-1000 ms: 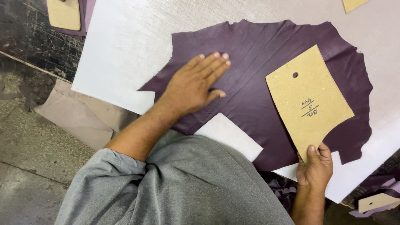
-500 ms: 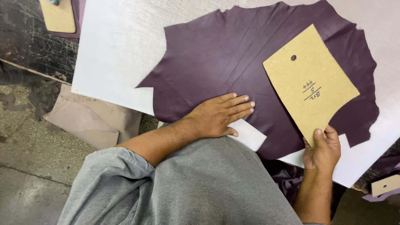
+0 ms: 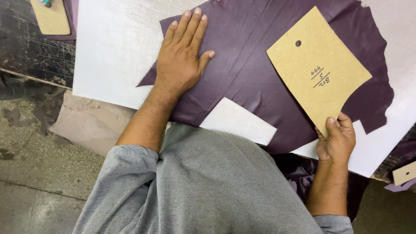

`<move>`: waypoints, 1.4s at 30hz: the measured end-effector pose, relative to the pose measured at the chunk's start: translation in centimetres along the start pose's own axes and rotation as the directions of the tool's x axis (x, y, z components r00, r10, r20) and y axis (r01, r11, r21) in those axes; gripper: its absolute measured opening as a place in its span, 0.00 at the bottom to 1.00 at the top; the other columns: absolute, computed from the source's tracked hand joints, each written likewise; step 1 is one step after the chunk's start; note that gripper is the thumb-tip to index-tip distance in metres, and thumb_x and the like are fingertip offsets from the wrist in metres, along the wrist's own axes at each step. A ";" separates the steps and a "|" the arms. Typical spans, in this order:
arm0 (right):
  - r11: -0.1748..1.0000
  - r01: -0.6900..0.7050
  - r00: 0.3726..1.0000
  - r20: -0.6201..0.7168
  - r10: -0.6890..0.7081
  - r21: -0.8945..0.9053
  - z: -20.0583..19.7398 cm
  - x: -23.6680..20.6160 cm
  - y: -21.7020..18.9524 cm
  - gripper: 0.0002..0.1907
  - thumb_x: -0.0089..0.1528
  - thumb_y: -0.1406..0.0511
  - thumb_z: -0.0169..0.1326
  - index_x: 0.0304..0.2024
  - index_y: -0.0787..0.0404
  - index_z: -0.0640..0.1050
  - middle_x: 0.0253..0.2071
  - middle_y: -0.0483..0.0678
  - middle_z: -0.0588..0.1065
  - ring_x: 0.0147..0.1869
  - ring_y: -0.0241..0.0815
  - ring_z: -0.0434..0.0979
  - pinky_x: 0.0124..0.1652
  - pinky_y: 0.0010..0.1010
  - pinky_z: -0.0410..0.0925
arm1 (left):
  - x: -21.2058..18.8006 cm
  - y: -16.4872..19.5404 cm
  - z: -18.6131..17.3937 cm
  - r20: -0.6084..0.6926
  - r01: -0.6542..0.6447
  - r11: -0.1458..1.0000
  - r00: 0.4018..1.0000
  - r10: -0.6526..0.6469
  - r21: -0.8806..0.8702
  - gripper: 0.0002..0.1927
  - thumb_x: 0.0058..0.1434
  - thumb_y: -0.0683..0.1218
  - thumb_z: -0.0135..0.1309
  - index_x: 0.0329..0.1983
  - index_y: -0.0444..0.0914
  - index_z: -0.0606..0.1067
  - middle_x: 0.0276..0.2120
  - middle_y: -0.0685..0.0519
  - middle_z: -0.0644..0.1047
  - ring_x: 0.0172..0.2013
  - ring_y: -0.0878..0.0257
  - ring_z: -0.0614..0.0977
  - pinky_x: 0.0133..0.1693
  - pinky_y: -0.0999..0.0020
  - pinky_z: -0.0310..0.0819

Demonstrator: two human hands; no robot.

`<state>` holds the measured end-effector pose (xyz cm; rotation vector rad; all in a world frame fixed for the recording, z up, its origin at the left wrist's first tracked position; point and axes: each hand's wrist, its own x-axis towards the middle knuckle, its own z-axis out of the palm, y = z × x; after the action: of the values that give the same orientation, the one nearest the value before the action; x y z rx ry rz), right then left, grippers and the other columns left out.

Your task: The person uses a utility knife to cut purple fabric along the edges of cardboard templates on a white worktable. They repeatedly position templates, cut around them, remove the cut pieces, and place new templates to continue cutting additional fabric pieces.

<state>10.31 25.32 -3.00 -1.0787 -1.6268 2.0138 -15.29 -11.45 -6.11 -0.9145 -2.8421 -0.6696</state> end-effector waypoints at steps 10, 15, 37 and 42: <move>1.000 0.002 1.000 -0.006 -0.002 -0.008 -0.2 -0.1 -0.2 0.10 0.73 0.73 0.53 0.57 0.64 0.74 0.46 0.51 0.80 0.44 0.40 0.83 0.43 0.32 0.78 | -1.8 1.8 0.5 0.033 0.198 0.979 0.979 -0.200 0.052 0.53 0.67 0.73 0.53 0.80 0.35 0.52 0.78 0.42 0.52 0.78 0.49 0.48 0.75 0.46 0.37; 0.999 -0.016 0.999 -0.040 0.014 -0.051 -0.1 -0.3 -0.1 0.10 0.73 0.72 0.52 0.56 0.63 0.74 0.46 0.50 0.81 0.45 0.39 0.83 0.44 0.31 0.78 | -0.2 4.9 2.1 0.132 0.169 0.981 0.975 -0.180 0.092 0.56 0.66 0.78 0.46 0.80 0.35 0.47 0.78 0.40 0.47 0.77 0.48 0.44 0.75 0.45 0.33; 0.854 -0.084 0.943 0.236 0.234 -0.513 12.5 -2.0 2.8 0.17 0.64 0.71 0.54 0.57 0.64 0.76 0.41 0.50 0.82 0.41 0.37 0.81 0.39 0.28 0.73 | -8.5 0.5 -3.7 -0.220 0.104 0.966 0.963 -0.157 -0.235 0.12 0.64 0.38 0.60 0.51 0.34 0.80 0.52 0.45 0.81 0.51 0.50 0.80 0.54 0.57 0.75; 0.554 0.482 0.872 0.435 -0.226 -0.678 16.0 -2.1 1.8 0.15 0.65 0.68 0.59 0.54 0.64 0.78 0.46 0.50 0.78 0.49 0.41 0.80 0.47 0.33 0.73 | -8.4 -1.5 -2.6 -0.198 0.137 0.989 0.969 -0.147 -0.063 0.16 0.65 0.40 0.64 0.56 0.35 0.81 0.56 0.43 0.80 0.49 0.50 0.79 0.53 0.59 0.75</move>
<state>0.40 12.46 -3.00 -0.5441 -2.7553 1.2064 -9.43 -18.18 -6.12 -0.6121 -2.7374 -0.8016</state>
